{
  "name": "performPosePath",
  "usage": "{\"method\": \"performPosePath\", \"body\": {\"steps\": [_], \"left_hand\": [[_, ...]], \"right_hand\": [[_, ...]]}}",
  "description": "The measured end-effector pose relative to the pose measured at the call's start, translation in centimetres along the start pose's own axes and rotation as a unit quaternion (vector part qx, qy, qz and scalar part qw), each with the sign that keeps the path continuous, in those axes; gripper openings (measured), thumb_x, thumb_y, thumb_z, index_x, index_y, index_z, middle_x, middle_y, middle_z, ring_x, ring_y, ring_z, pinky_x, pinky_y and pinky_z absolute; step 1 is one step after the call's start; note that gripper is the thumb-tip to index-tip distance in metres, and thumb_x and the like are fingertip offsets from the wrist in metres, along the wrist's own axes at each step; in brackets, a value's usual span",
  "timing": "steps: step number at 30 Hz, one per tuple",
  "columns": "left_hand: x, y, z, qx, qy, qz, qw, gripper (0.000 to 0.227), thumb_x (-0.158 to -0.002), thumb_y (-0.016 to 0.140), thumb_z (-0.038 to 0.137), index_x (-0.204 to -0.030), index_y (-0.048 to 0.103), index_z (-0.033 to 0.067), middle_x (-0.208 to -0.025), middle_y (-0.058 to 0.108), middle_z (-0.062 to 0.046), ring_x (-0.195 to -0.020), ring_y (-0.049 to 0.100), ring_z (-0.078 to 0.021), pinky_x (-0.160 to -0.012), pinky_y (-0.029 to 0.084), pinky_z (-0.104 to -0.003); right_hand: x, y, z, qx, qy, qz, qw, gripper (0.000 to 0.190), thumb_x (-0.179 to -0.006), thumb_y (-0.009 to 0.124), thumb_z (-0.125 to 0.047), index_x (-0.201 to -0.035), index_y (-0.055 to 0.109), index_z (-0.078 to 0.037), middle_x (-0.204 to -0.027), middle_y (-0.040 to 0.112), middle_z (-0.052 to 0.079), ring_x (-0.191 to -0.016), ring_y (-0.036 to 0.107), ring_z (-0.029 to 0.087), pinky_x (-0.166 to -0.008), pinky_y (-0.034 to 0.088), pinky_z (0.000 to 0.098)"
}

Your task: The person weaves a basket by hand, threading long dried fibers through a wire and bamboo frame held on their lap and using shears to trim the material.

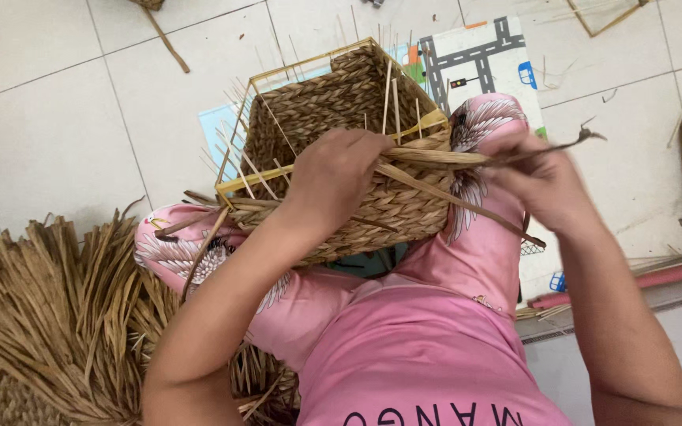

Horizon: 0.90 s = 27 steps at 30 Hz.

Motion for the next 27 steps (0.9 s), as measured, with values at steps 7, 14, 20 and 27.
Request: {"method": "performPosePath", "body": {"steps": [7, 14, 20, 27], "left_hand": [[0.3, 3.8, -3.3, 0.000, -0.024, -0.041, 0.999, 0.014, -0.088, 0.071, 0.009, -0.102, 0.070, 0.0080, -0.093, 0.070, -0.011, -0.089, 0.069, -0.0343, -0.073, 0.055, -0.045], [-0.9, 3.4, -4.1, 0.044, -0.073, -0.108, 0.991, 0.012, -0.092, 0.070, 0.010, -0.104, 0.072, 0.0113, -0.098, 0.073, -0.010, -0.091, 0.070, -0.0324, -0.075, 0.056, -0.044], [-1.8, 3.4, -4.6, 0.121, -0.137, -0.214, 0.960, 0.024, -0.084, 0.071, 0.014, -0.108, 0.073, 0.0126, -0.099, 0.075, -0.008, -0.091, 0.074, -0.0299, -0.078, 0.056, -0.041], [0.6, 4.0, -5.1, 0.083, -0.105, -0.089, 0.987, 0.009, -0.094, 0.069, 0.008, -0.100, 0.063, 0.0066, -0.089, 0.068, -0.015, -0.086, 0.067, -0.0381, -0.072, 0.050, -0.048]], "right_hand": [[6.2, 1.6, -11.9, 0.196, -0.286, 0.119, 0.930, 0.017, -0.098, 0.074, -0.010, -0.111, 0.064, -0.009, -0.094, 0.065, 0.008, -0.080, 0.062, 0.021, -0.072, 0.050, 0.0327], [-0.9, 11.5, -11.0, 0.423, -0.327, -0.001, 0.845, 0.022, -0.080, 0.076, -0.018, -0.095, 0.064, -0.006, -0.087, 0.057, 0.012, -0.077, 0.062, 0.030, -0.066, 0.049, 0.0424], [-3.2, 8.8, -12.5, 0.495, -0.292, -0.004, 0.818, 0.011, -0.087, 0.068, -0.011, -0.098, 0.066, -0.009, -0.086, 0.058, 0.010, -0.079, 0.064, 0.030, -0.064, 0.050, 0.0438], [-3.8, 10.9, -11.2, 0.420, -0.314, -0.006, 0.852, 0.021, -0.088, 0.066, -0.005, -0.108, 0.070, -0.008, -0.100, 0.070, 0.014, -0.090, 0.068, 0.036, -0.075, 0.055, 0.0445]]}}
Point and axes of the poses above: each hand's wrist, its own x-axis away from the middle knuckle, its own y-axis out of the palm, z = x × y, the point moved 3 cm from there along -x, towards the middle knuckle
